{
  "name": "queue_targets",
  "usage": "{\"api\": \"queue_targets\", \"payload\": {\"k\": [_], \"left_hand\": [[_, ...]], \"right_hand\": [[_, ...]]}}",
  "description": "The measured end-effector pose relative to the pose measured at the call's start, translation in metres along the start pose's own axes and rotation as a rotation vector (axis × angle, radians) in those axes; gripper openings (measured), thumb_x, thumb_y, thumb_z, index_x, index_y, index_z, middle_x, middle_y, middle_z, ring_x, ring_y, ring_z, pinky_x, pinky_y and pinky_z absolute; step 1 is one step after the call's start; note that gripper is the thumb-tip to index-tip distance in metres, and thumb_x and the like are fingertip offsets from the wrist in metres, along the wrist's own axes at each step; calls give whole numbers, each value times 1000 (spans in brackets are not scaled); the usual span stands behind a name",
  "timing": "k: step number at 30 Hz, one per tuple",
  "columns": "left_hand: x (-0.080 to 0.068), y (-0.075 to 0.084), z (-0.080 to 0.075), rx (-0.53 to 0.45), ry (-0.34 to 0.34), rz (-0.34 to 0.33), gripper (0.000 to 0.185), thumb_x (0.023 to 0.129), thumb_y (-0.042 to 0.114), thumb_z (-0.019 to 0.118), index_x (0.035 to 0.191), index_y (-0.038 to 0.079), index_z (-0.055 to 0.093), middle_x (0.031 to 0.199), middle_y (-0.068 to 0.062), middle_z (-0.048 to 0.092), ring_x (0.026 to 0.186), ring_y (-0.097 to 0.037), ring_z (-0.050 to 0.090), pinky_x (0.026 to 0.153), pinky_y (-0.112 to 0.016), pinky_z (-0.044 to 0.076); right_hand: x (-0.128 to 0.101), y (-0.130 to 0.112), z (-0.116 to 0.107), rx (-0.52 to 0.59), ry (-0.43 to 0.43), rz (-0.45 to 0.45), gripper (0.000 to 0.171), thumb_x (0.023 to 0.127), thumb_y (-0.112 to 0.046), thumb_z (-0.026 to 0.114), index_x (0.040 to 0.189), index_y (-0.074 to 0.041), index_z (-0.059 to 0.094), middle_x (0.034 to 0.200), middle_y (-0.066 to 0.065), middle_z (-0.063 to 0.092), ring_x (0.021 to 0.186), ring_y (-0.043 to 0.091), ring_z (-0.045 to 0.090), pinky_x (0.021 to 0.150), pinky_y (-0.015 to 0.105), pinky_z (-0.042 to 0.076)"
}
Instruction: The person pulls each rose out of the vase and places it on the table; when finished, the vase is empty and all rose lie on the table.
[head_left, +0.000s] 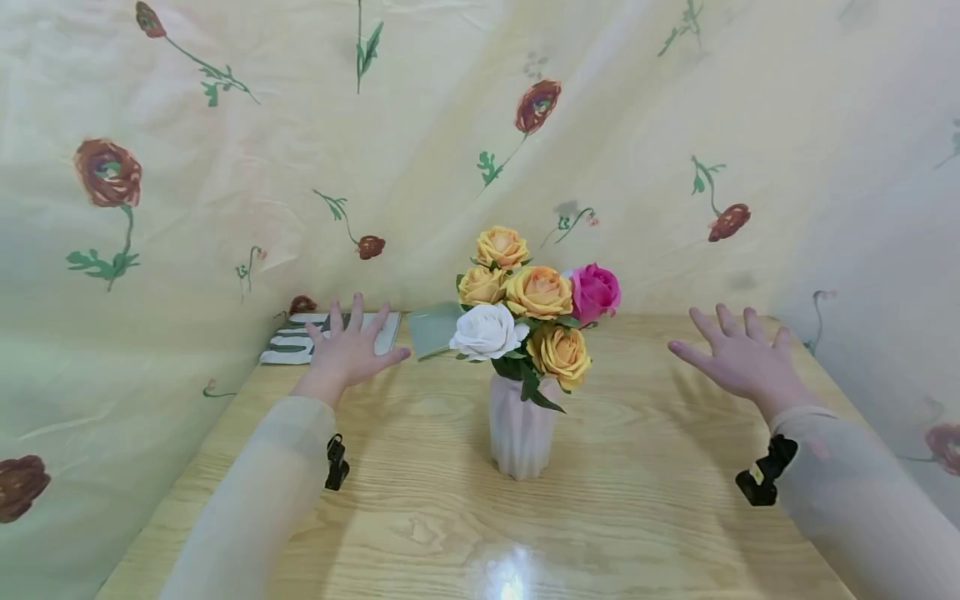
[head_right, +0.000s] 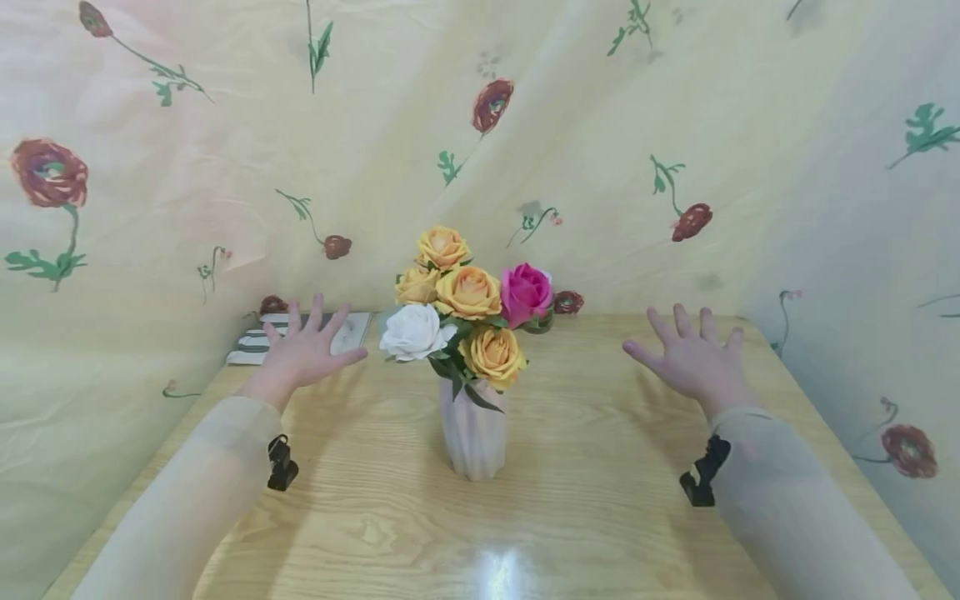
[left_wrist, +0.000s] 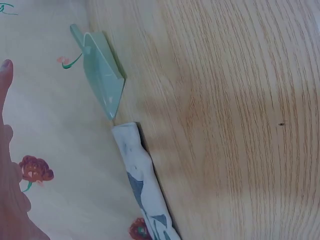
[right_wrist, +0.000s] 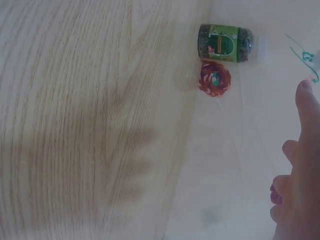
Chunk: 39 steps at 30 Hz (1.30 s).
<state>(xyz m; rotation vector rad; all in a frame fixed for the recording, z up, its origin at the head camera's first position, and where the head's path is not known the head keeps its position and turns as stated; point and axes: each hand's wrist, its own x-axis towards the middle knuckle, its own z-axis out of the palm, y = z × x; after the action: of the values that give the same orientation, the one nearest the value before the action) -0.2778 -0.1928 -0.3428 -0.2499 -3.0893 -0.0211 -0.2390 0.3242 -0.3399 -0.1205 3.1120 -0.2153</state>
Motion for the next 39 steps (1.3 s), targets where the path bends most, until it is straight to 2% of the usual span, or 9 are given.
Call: {"api": "queue_targets", "payload": {"k": [6, 9, 13, 17, 23, 28, 33, 39], "left_hand": [[-1, 1, -2, 15, 4, 1, 93, 64, 82, 20, 139, 30, 5, 143, -15, -6, 122, -45, -14, 78, -74, -5], [-3, 3, -1, -12, -5, 16, 90, 67, 80, 23, 139, 30, 2, 142, -15, -12, 121, -42, -19, 79, -74, -8], [-6, 6, 0, -59, -31, 40, 89, 67, 80, 24, 137, 34, -4, 141, -11, -20, 121, -37, -24, 83, -72, -7], [-13, 8, -1, -115, -48, 88, 88, 68, 79, 28, 137, 35, -5, 141, -11, -17, 123, -37, -19, 87, -70, -1], [-19, 14, 1, -242, -74, 216, 89, 72, 73, 35, 139, 28, -2, 142, -13, -12, 126, -36, -12, 92, -65, 6], [-25, 27, 4, -352, -81, 313, 89, 71, 67, 46, 139, 28, 3, 143, -10, -8, 128, -32, -8, 96, -59, 12], [-32, 41, 7, -418, -88, 353, 91, 67, 71, 47, 138, 34, 4, 144, -6, -6, 129, -28, -4, 98, -54, 17], [-37, 55, 7, -481, -68, 397, 88, 71, 62, 54, 139, 22, 14, 144, -7, 3, 129, -26, 6, 100, -49, 16]], "right_hand": [[-2, -7, -1, 9, 30, -14, 83, 78, -70, 26, 140, -20, 5, 140, 25, -4, 119, 45, -21, 79, 67, -19], [-3, -10, -2, 13, 45, -23, 83, 78, -70, 26, 140, -19, 7, 140, 25, -2, 119, 45, -20, 80, 67, -18], [-6, -18, -3, 38, 23, -37, 83, 78, -69, 26, 140, -19, 5, 140, 25, -4, 119, 45, -21, 80, 68, -16], [-9, -29, -5, 68, 17, -49, 81, 79, -68, 27, 140, -21, 4, 140, 23, -6, 120, 42, -23, 80, 69, -15], [-10, -46, -9, 114, 64, -106, 77, 80, -64, 33, 140, -23, 8, 141, 23, 1, 122, 45, -16, 81, 72, -8], [-16, -60, -12, 248, 68, -149, 70, 82, -56, 41, 139, -24, 16, 141, 23, 7, 122, 45, -13, 81, 73, -4], [-21, -72, -16, 402, 75, -185, 64, 83, -50, 47, 137, -25, 24, 141, 19, 11, 123, 45, -9, 85, 71, 0], [-25, -86, -16, 555, 67, -204, 60, 82, -47, 50, 135, -27, 29, 142, 12, 17, 127, 38, 4, 91, 65, 11]]}}
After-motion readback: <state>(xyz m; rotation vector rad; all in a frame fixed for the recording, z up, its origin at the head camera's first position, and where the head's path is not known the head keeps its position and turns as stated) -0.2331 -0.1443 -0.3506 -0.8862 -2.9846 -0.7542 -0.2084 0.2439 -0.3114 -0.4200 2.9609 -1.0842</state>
